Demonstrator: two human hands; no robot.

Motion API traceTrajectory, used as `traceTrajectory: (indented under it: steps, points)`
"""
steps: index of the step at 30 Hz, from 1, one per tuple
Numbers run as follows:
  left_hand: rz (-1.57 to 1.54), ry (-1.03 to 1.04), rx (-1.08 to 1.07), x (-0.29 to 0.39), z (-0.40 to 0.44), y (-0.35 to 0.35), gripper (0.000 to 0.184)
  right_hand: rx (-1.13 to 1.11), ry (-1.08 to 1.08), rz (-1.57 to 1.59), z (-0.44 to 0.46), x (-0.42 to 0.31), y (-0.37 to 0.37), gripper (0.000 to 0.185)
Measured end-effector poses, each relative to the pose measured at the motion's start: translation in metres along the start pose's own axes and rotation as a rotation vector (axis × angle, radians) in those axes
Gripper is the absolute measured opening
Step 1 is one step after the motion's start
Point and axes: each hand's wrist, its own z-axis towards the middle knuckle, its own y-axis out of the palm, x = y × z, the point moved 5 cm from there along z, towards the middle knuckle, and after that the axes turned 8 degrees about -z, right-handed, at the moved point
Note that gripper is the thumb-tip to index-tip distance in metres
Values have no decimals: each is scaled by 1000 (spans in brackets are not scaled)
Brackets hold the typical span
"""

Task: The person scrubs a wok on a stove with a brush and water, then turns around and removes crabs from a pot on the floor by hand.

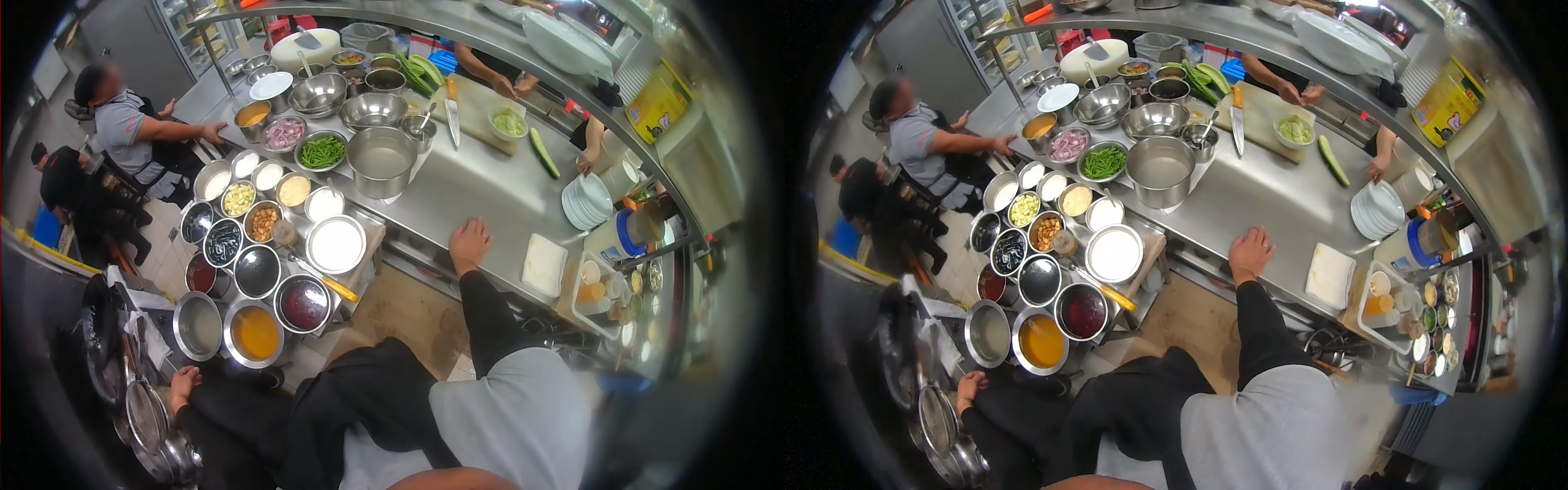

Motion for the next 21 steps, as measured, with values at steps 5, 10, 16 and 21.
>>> traceTrajectory:
  steps: [5,10,16,21]
  points:
    - [-30,-22,-15,-2,2,-1,35,3,1,12,0,0,-1,50]
    - [-29,-33,-3,0,-1,1,35,7,-6,8,-1,-1,-4,49]
    - [-34,-39,-10,-4,4,-2,36,2,-1,9,1,1,2,49]
    - [-39,-58,-6,-4,3,-2,35,5,-1,2,1,1,2,49]
